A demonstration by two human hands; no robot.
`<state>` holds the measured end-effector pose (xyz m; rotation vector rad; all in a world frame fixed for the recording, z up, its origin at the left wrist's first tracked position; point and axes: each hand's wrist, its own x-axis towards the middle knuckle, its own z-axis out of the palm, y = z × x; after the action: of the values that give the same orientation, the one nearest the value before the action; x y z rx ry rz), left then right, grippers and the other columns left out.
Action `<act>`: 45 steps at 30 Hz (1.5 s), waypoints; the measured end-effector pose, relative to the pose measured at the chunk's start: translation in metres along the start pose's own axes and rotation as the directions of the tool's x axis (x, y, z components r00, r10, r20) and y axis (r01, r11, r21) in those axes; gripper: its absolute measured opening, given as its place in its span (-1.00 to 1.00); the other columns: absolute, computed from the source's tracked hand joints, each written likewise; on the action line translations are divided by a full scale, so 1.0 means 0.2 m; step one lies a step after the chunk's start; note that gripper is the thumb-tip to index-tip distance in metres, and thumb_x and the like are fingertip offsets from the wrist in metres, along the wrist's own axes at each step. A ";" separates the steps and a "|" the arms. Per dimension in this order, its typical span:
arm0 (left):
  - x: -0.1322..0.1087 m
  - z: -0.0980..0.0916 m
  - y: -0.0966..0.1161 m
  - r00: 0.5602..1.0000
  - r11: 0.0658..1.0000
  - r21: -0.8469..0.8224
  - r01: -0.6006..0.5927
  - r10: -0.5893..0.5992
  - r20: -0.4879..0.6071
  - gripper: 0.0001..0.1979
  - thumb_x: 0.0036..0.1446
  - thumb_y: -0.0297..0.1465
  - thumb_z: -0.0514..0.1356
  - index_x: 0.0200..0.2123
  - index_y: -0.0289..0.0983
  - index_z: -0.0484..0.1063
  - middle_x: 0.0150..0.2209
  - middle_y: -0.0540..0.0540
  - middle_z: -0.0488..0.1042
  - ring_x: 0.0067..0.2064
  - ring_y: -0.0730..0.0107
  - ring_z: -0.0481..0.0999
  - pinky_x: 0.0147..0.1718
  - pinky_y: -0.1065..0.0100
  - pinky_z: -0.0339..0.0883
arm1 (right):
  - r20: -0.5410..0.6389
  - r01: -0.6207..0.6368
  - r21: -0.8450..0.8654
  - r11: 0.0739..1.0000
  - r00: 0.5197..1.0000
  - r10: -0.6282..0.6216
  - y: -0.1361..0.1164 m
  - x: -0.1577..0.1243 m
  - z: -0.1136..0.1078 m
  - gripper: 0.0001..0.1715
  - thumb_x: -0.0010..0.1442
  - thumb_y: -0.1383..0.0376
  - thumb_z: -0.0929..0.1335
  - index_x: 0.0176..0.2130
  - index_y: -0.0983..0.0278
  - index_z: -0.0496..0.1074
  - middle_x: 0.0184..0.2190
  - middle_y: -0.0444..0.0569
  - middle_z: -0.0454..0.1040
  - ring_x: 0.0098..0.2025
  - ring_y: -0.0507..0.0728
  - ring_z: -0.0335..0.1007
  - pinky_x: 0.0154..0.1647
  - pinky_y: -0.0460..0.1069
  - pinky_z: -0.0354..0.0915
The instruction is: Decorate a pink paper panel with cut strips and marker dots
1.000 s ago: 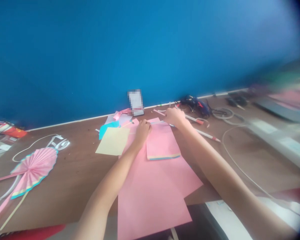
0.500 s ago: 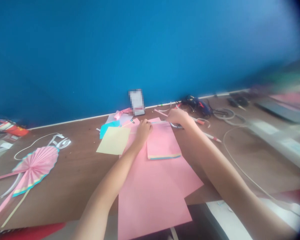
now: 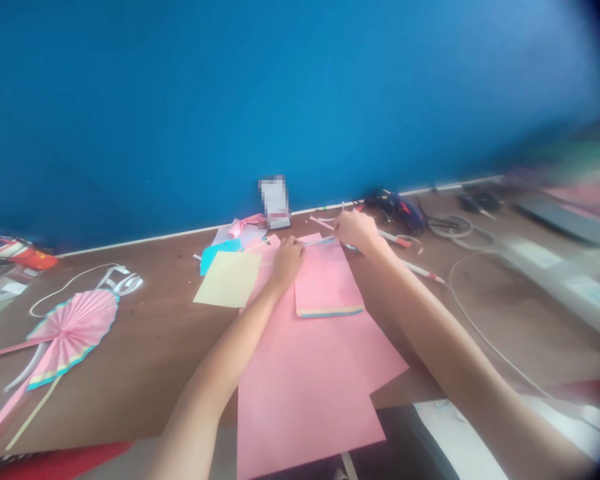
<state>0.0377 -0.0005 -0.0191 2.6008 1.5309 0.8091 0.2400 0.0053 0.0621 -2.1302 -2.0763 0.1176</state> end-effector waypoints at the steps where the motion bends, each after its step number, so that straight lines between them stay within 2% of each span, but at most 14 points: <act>1: 0.00 0.00 0.00 1.000 1.000 0.002 -0.001 0.001 -0.002 -0.76 0.24 -0.47 0.01 -0.28 -0.29 0.49 -0.23 -0.18 0.36 -0.10 0.19 0.32 -0.03 0.20 0.23 | -0.008 -0.001 0.001 1.000 1.000 0.001 0.00 0.00 0.00 -0.65 0.06 0.30 0.33 -0.15 0.24 0.58 -0.19 0.17 0.56 -0.15 0.27 0.49 -0.15 0.07 0.33; 3: 0.00 0.00 0.00 1.000 1.000 0.005 0.000 0.000 0.003 -0.77 0.24 -0.47 0.01 -0.29 -0.30 0.49 -0.23 -0.19 0.36 -0.10 0.19 0.33 -0.02 0.20 0.24 | 0.021 -0.022 0.022 1.000 1.000 0.022 0.00 0.00 -0.01 -0.66 0.05 0.29 0.34 -0.17 0.25 0.59 -0.20 0.16 0.56 -0.15 0.27 0.49 -0.17 0.05 0.33; 6: 0.01 0.01 0.00 1.000 1.000 0.013 0.010 -0.010 0.029 -0.78 0.23 -0.47 0.03 -0.29 -0.31 0.48 -0.23 -0.20 0.36 -0.09 0.17 0.33 -0.01 0.19 0.24 | 0.151 -0.044 0.077 0.996 0.988 0.032 0.01 0.00 -0.04 -0.69 0.02 0.24 0.37 -0.22 0.26 0.60 -0.24 0.13 0.57 -0.19 0.24 0.49 -0.22 0.00 0.33; 8: 0.01 0.00 0.00 0.999 1.000 0.022 0.014 -0.015 0.037 -0.78 0.23 -0.47 0.03 -0.28 -0.31 0.48 -0.23 -0.20 0.36 -0.09 0.17 0.32 0.00 0.19 0.24 | 0.224 -0.071 0.088 0.994 0.973 0.050 0.01 0.00 -0.06 -0.65 0.01 0.22 0.38 -0.20 0.29 0.59 -0.24 0.14 0.57 -0.20 0.23 0.49 -0.25 -0.01 0.33; 10: 0.01 0.00 0.00 0.999 0.999 0.033 0.016 -0.018 0.036 -0.78 0.23 -0.47 0.02 -0.27 -0.30 0.48 -0.22 -0.19 0.36 -0.09 0.19 0.32 0.00 0.20 0.24 | 0.244 -0.117 0.069 0.991 0.965 0.097 0.01 0.00 -0.06 -0.59 0.00 0.21 0.39 -0.14 0.30 0.57 -0.20 0.16 0.56 -0.20 0.24 0.50 -0.24 0.00 0.34; 13: 0.01 0.00 0.00 0.999 0.999 0.053 0.012 -0.014 0.036 -0.79 0.24 -0.45 0.03 -0.24 -0.29 0.48 -0.22 -0.17 0.36 -0.09 0.21 0.32 0.00 0.22 0.24 | 0.164 -0.141 0.029 0.990 0.977 0.135 0.00 -0.01 -0.05 -0.58 0.01 0.25 0.38 -0.10 0.28 0.55 -0.14 0.16 0.55 -0.14 0.27 0.49 -0.18 0.05 0.35; 16: 0.01 0.00 0.00 0.999 0.998 0.066 -0.003 0.001 0.035 -0.79 0.24 -0.43 0.04 -0.22 -0.29 0.48 -0.21 -0.16 0.37 -0.09 0.21 0.32 0.01 0.22 0.24 | 0.073 -0.119 -0.002 0.993 0.990 0.119 0.00 -0.01 -0.03 -0.59 0.00 0.31 0.37 -0.11 0.30 0.55 -0.14 0.19 0.54 -0.11 0.29 0.48 -0.15 0.07 0.35; 26: 0.00 -0.02 0.03 1.000 0.995 0.098 0.014 -0.016 0.020 -0.75 0.26 -0.41 0.03 -0.22 -0.33 0.50 -0.21 -0.19 0.39 -0.09 0.21 0.34 -0.01 0.23 0.26 | -0.047 -0.030 -0.065 0.997 0.999 0.027 -0.03 -0.01 0.00 -0.65 0.05 0.33 0.34 -0.15 0.29 0.56 -0.21 0.20 0.56 -0.15 0.31 0.50 -0.19 0.09 0.36; 32: -0.01 -0.02 0.02 1.000 0.988 0.155 0.016 -0.019 0.015 -0.72 0.26 -0.42 0.01 -0.24 -0.35 0.52 -0.21 -0.20 0.40 -0.09 0.20 0.34 -0.03 0.25 0.26 | -0.099 -0.008 0.008 1.000 0.995 0.009 -0.03 0.01 0.02 -0.69 0.13 0.27 0.30 -0.20 0.22 0.58 -0.22 0.17 0.56 -0.16 0.30 0.50 -0.17 0.10 0.35; 34: -0.01 -0.03 0.02 0.999 0.980 0.200 0.020 -0.025 0.020 -0.70 0.27 -0.41 -0.01 -0.24 -0.36 0.52 -0.20 -0.22 0.40 -0.08 0.18 0.34 -0.03 0.23 0.26 | -0.095 -0.009 0.059 0.998 0.995 0.015 -0.03 0.02 0.03 -0.70 0.13 0.26 0.29 -0.21 0.20 0.59 -0.22 0.14 0.57 -0.16 0.29 0.50 -0.17 0.09 0.34; 38: 0.00 -0.05 0.03 0.997 0.958 0.281 0.049 -0.064 0.044 -0.69 0.27 -0.34 0.01 -0.23 -0.37 0.50 -0.20 -0.25 0.40 -0.05 0.13 0.34 -0.08 0.21 0.26 | -0.004 0.008 0.141 0.990 1.000 -0.007 -0.03 0.02 0.02 -0.74 0.06 0.26 0.33 -0.29 0.18 0.60 -0.26 0.09 0.58 -0.17 0.25 0.49 -0.17 0.05 0.34; 42: -0.01 -0.07 0.05 0.992 0.938 0.339 0.074 -0.103 0.070 -0.61 0.23 -0.16 0.07 -0.17 -0.38 0.48 -0.18 -0.28 0.40 -0.05 0.08 0.35 -0.15 0.22 0.27 | 0.043 0.009 0.134 0.991 0.999 -0.015 -0.02 0.02 0.01 -0.75 0.01 0.25 0.35 -0.30 0.19 0.60 -0.27 0.09 0.58 -0.17 0.26 0.48 -0.16 0.06 0.33; 45: -0.02 -0.08 0.07 0.989 0.927 0.364 0.089 -0.125 0.078 -0.57 0.23 -0.11 0.06 -0.15 -0.37 0.47 -0.15 -0.28 0.40 -0.03 0.07 0.35 -0.17 0.23 0.27 | 0.059 -0.003 0.124 0.992 0.998 -0.005 -0.02 0.01 0.00 -0.72 0.01 0.24 0.36 -0.26 0.18 0.60 -0.24 0.09 0.58 -0.17 0.26 0.49 -0.16 0.06 0.33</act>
<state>0.0406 -0.0137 -0.0038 2.7098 1.9308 0.4121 0.2358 0.0075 0.0633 -2.0766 -2.0437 0.3045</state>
